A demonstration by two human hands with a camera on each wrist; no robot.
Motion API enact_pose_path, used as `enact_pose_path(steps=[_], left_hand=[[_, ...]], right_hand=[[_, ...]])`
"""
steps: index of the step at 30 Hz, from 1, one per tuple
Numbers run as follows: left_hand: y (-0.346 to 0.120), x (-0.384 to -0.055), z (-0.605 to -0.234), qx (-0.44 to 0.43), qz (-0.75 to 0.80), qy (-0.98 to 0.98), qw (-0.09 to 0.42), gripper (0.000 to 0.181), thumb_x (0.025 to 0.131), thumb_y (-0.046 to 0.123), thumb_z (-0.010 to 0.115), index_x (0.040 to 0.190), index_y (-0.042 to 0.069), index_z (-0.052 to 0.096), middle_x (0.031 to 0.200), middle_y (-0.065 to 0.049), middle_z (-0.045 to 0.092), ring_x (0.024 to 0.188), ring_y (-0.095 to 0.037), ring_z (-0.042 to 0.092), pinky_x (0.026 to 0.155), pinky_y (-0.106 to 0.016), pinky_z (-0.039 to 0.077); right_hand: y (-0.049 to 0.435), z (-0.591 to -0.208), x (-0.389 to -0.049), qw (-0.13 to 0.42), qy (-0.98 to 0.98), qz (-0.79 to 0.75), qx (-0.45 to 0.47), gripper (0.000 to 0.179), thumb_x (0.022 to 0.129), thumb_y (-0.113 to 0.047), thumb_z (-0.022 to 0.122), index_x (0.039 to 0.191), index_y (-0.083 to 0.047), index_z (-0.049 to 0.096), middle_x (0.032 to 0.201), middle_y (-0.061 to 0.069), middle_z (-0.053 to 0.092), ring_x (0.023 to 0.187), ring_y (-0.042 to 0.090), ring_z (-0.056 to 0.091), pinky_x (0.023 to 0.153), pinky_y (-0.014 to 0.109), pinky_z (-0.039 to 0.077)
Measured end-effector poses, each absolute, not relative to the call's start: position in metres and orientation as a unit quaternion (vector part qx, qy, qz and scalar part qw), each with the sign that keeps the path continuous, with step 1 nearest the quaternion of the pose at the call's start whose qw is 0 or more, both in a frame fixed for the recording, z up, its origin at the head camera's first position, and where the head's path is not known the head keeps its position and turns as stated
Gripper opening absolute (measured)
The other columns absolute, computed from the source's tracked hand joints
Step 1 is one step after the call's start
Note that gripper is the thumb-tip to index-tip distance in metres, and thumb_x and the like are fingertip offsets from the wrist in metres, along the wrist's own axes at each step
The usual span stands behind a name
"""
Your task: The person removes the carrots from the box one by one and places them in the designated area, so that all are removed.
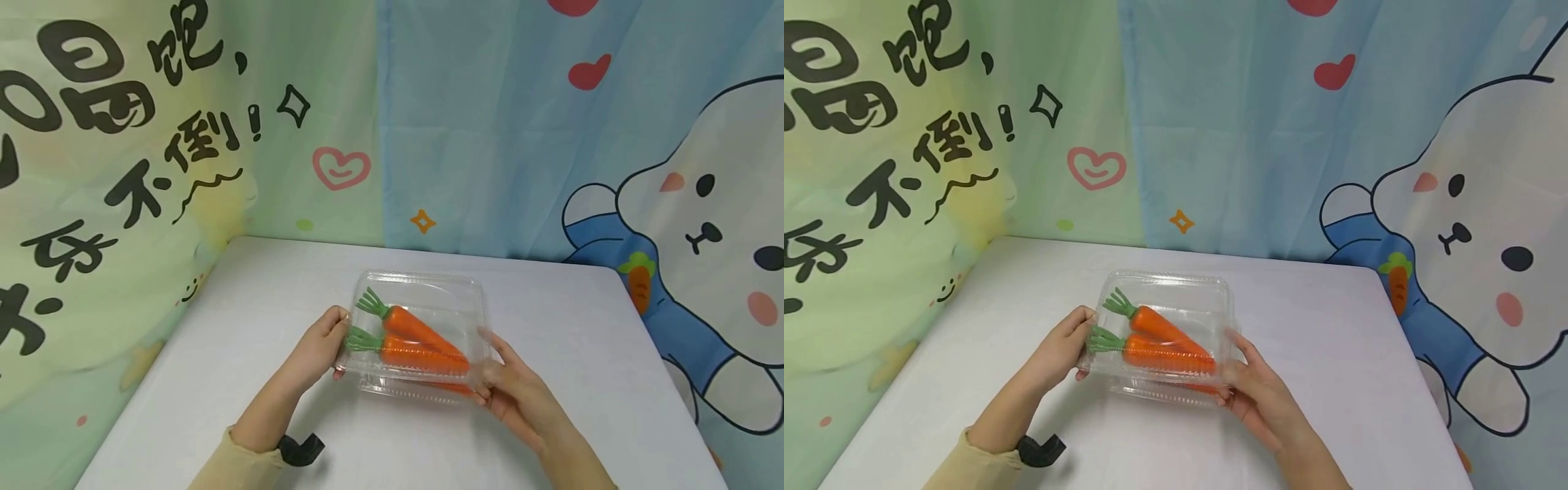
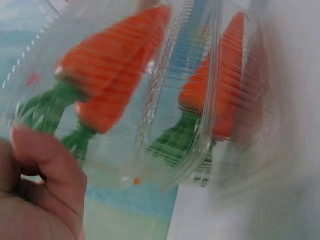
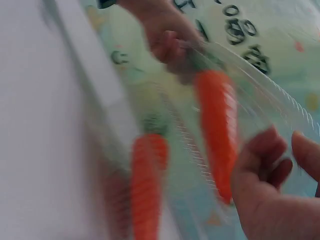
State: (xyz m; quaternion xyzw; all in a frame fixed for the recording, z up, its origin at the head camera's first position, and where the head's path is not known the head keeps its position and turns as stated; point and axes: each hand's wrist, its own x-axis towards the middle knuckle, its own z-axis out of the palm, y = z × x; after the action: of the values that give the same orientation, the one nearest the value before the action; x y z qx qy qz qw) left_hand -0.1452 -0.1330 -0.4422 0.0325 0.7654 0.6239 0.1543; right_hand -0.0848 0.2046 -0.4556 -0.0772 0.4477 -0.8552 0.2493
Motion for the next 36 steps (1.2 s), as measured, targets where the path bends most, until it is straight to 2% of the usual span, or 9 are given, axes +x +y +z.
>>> enact_pose_path(steps=[5,10,13,21,25,28,30,33,36], left_hand=[[-0.13,-0.146,-0.439,0.04,0.622,0.769,0.141,0.02,0.106,0.026,0.038,0.1,0.009,0.046,0.061,-0.005,0.047,0.038,-0.018,0.047,0.038,-0.037,0.045],[-0.132,-0.146,-0.439,0.03,0.631,0.762,0.145,0.02,0.106,0.024,0.036,0.1,0.009,0.047,0.061,-0.005,0.048,0.039,-0.019,0.046,0.038,-0.03,0.044],[-0.133,-0.146,-0.441,0.029,0.641,0.752,0.148,0.02,0.106,0.023,0.035,0.102,0.008,0.047,0.063,-0.006,0.05,0.039,-0.019,0.046,0.038,-0.029,0.043],[-0.135,-0.147,-0.444,0.018,0.666,0.732,0.143,0.022,0.105,0.026,0.036,0.104,0.009,0.048,0.067,-0.006,0.05,0.041,-0.019,0.048,0.037,-0.029,0.044],[-0.135,-0.146,-0.445,0.022,0.682,0.717,0.144,0.029,0.106,0.033,0.034,0.104,0.007,0.046,0.07,-0.007,0.053,0.043,-0.018,0.049,0.037,-0.028,0.044],[-0.136,-0.147,-0.446,0.034,0.702,0.695,0.15,0.04,0.107,0.042,0.028,0.104,0.006,0.044,0.072,-0.006,0.049,0.046,-0.016,0.047,0.038,-0.027,0.044],[-0.136,-0.147,-0.447,0.033,0.703,0.695,0.147,0.039,0.107,0.042,0.028,0.104,0.007,0.044,0.075,-0.005,0.048,0.05,-0.016,0.048,0.039,-0.027,0.044],[-0.137,-0.147,-0.447,0.028,0.679,0.723,0.126,0.029,0.106,0.032,0.037,0.105,0.006,0.049,0.081,-0.007,0.051,0.062,-0.017,0.053,0.049,-0.028,0.05],[-0.138,-0.146,-0.448,0.023,0.633,0.768,0.092,0.019,0.103,0.026,0.047,0.107,0.01,0.055,0.098,-0.008,0.057,0.078,-0.018,0.059,0.063,-0.029,0.053]], right_hand=[[0.201,-0.455,-0.085,0.233,0.543,-0.805,-0.053,0.074,0.102,-0.006,0.048,0.159,-0.027,0.005,0.092,-0.004,0.052,0.078,0.012,0.053,0.073,0.022,0.05],[0.207,-0.453,-0.087,0.177,0.655,-0.731,-0.075,0.063,0.104,-0.015,0.047,0.158,-0.013,0.013,0.087,-0.003,0.052,0.073,0.011,0.054,0.069,0.025,0.051],[0.211,-0.453,-0.089,0.121,0.734,-0.662,-0.092,0.063,0.102,-0.012,0.052,0.155,-0.008,0.02,0.09,0.001,0.053,0.073,0.012,0.055,0.067,0.028,0.054],[0.217,-0.455,-0.096,-0.081,0.86,-0.476,-0.163,0.079,0.086,0.003,0.069,0.153,-0.018,0.032,0.097,-0.001,0.054,0.079,0.006,0.051,0.068,0.019,0.046],[0.219,-0.452,-0.105,-0.141,0.841,-0.473,-0.221,0.07,0.083,0.012,0.067,0.146,-0.007,0.044,0.094,0.0,0.053,0.079,0.007,0.049,0.071,0.016,0.046],[0.22,-0.449,-0.114,-0.161,0.824,-0.49,-0.236,0.061,0.083,0.015,0.065,0.139,-0.002,0.05,0.094,0.0,0.053,0.082,0.005,0.049,0.074,0.012,0.046],[0.221,-0.448,-0.12,-0.17,0.814,-0.505,-0.232,0.054,0.084,0.017,0.062,0.135,0.001,0.053,0.096,0.001,0.053,0.085,0.005,0.05,0.075,0.01,0.047],[0.221,-0.446,-0.128,-0.179,0.8,-0.531,-0.217,0.042,0.089,0.015,0.058,0.129,0.003,0.058,0.102,0.001,0.055,0.092,0.005,0.053,0.077,0.009,0.05],[0.222,-0.443,-0.136,-0.188,0.785,-0.554,-0.202,0.03,0.092,0.013,0.056,0.121,0.005,0.06,0.109,-0.003,0.054,0.094,0.006,0.055,0.075,0.01,0.051]])
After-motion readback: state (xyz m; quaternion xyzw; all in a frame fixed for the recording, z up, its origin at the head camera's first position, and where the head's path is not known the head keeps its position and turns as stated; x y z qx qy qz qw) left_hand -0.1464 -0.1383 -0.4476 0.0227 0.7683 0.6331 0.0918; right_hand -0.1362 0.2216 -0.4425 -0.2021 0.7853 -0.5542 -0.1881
